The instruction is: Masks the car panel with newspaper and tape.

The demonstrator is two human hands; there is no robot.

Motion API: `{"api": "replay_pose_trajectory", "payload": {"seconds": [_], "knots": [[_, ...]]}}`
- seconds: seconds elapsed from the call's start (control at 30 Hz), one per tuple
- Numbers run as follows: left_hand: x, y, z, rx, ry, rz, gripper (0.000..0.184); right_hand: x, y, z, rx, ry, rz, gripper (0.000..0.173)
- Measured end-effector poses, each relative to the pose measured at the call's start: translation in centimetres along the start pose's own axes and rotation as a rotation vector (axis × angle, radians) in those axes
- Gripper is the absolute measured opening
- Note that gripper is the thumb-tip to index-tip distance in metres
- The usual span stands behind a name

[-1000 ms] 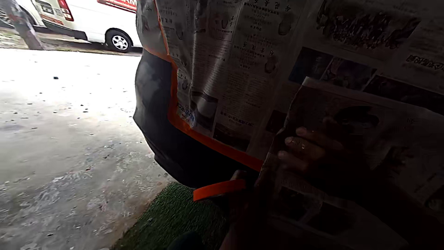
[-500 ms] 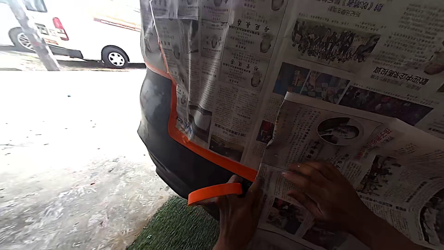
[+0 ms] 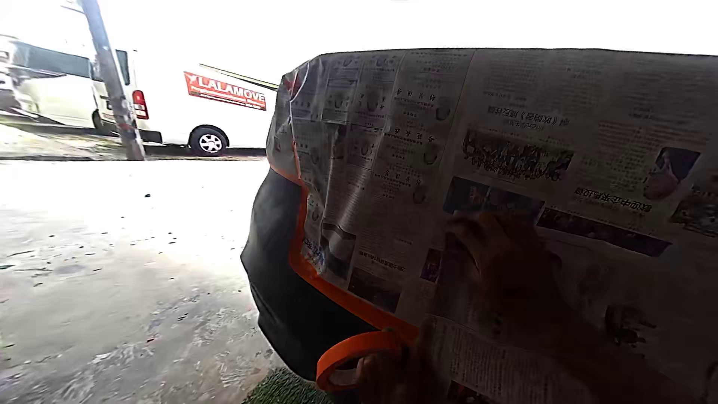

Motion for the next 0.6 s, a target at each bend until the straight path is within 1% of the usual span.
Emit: {"api": "replay_pose_trajectory", "payload": {"seconds": [0.07, 0.1, 0.13, 0.17, 0.2, 0.23, 0.27, 0.33, 0.37, 0.43, 0.47, 0.5, 0.53, 0.57, 0.6], "knots": [[0.0, -0.2, 0.0, -0.011, -0.014, -0.012, 0.035, -0.1, -0.8, 1.1, 0.031, -0.056, -0.072, 0.024], [0.1, -0.3, 0.0, -0.024, -0.026, -0.015, 0.035, -0.6, -1.0, 2.0, 0.098, -0.065, -0.076, 0.021], [0.2, -0.3, 0.0, -0.04, -0.047, -0.011, 0.034, -1.4, -0.6, 2.8, 0.204, -0.056, -0.027, 0.02], [0.3, -0.3, 0.1, -0.053, -0.065, -0.002, 0.033, -2.1, 0.5, 3.5, 0.352, -0.027, 0.075, 0.021], [0.4, -0.2, 0.1, -0.064, -0.086, 0.008, 0.033, -2.8, 1.7, 3.8, 0.497, 0.04, 0.223, 0.025], [0.5, -0.2, 0.2, -0.071, -0.107, 0.021, 0.033, -3.3, 2.8, 3.7, 0.569, 0.116, 0.321, 0.028], [0.5, -0.2, 0.3, -0.086, -0.131, 0.046, 0.032, -3.5, 3.5, 3.2, 0.597, 0.199, 0.355, 0.028], [0.8, -0.3, 0.8, -0.174, -0.203, 0.109, 0.03, -3.1, 3.7, 1.9, 0.637, 0.374, 0.328, 0.028], [1.2, -0.4, 1.1, -0.283, -0.25, 0.13, 0.03, -2.9, 3.7, 1.5, 0.719, 0.455, 0.351, 0.028], [2.6, -1.5, 1.8, -0.533, -0.307, 0.069, 0.035, -2.8, 4.0, 1.5, 0.929, 0.562, 0.413, 0.032], [3.5, -2.1, 1.9, -0.68, -0.318, 0.027, 0.044, -2.9, 4.0, 1.7, 1.012, 0.574, 0.435, 0.035], [4.5, -2.6, 1.8, -0.811, -0.331, 0.011, 0.059, -2.9, 4.0, 1.9, 1.077, 0.563, 0.447, 0.039], [5.4, -2.9, 1.7, -0.922, -0.347, 0.018, 0.075, -2.9, 3.8, 2.2, 1.125, 0.532, 0.445, 0.044], [6.1, -3.2, 1.5, -0.995, -0.359, 0.044, 0.088, -2.9, 3.7, 2.6, 1.145, 0.496, 0.437, 0.051], [6.8, -3.5, 1.2, -1.033, -0.357, 0.078, 0.095, -2.9, 3.6, 3.0, 1.142, 0.469, 0.431, 0.057]]}}
Point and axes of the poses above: each hand's wrist, its own x-axis towards the middle knuckle, its own y-axis out of the palm, z = x × y, the point moved 8 cm from there along x, towards the middle knuckle, and after that the axes turned 12 degrees about -z, right-handed, at the moved point
